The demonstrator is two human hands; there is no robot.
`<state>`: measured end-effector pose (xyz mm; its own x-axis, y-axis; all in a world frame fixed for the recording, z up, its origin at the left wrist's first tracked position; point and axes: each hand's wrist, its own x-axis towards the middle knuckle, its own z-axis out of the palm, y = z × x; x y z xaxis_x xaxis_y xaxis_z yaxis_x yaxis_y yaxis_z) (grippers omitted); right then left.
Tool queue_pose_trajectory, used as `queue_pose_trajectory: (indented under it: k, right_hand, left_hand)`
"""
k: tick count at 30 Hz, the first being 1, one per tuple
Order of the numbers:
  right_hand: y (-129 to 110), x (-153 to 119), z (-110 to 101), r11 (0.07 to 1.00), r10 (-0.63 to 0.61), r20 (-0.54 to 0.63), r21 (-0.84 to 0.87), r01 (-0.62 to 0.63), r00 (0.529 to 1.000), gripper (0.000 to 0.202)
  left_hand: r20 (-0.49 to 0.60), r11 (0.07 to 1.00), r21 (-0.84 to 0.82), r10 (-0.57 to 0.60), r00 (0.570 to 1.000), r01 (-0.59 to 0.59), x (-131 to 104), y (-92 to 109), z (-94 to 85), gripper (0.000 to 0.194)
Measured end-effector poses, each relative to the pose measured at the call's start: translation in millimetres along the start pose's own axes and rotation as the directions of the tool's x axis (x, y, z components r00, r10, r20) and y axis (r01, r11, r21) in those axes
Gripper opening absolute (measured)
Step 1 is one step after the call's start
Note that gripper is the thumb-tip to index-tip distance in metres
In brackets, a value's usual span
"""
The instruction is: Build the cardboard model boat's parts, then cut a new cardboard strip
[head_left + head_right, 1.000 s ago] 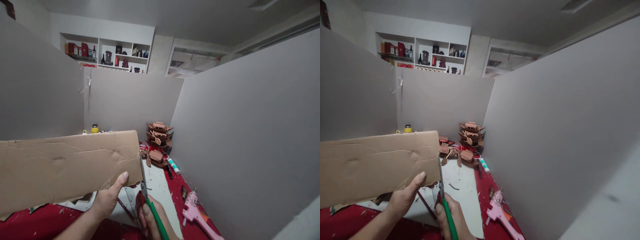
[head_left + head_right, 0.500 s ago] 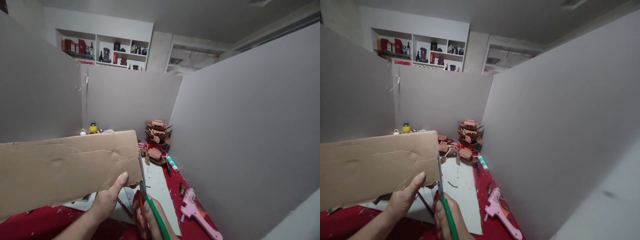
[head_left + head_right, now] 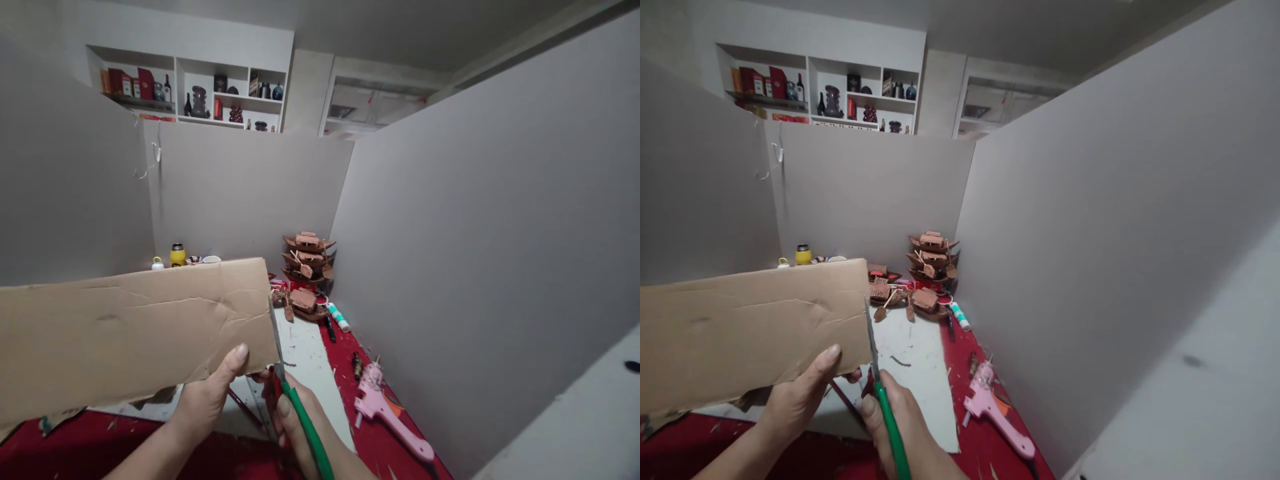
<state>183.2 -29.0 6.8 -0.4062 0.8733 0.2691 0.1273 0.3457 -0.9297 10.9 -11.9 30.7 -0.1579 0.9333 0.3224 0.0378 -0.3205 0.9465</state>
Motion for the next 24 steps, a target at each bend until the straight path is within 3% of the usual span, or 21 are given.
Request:
queue_pose_trajectory:
  k: [3,14,17,24]
  right_hand:
    - [0.9,0.8,-2.3,1.000,-0.021,-0.011,0.003,0.021,1.000,0.058]
    - [5.9,1.8,-5.3,1.000,-0.022,-0.036,-0.013,0.022,0.999,0.058]
    - [5.9,1.4,-1.8,0.999,0.013,-0.048,0.039,-0.011,0.999,0.055]
    - [5.0,0.1,7.7,0.977,0.044,-0.075,0.209,-0.028,0.996,0.051]
  left_hand:
    - [0.057,1.000,0.021,-0.020,0.998,0.019,-2.4,-0.8,2.1,0.038]
    - [0.061,0.998,0.060,-0.023,0.998,0.019,-2.8,-0.6,7.2,0.039]
    - [0.104,0.998,0.020,-0.057,0.993,0.055,-4.0,0.4,11.4,0.041]
    - [0.032,0.996,-0.002,-0.094,0.995,0.094,-5.7,-7.0,13.2,0.040]
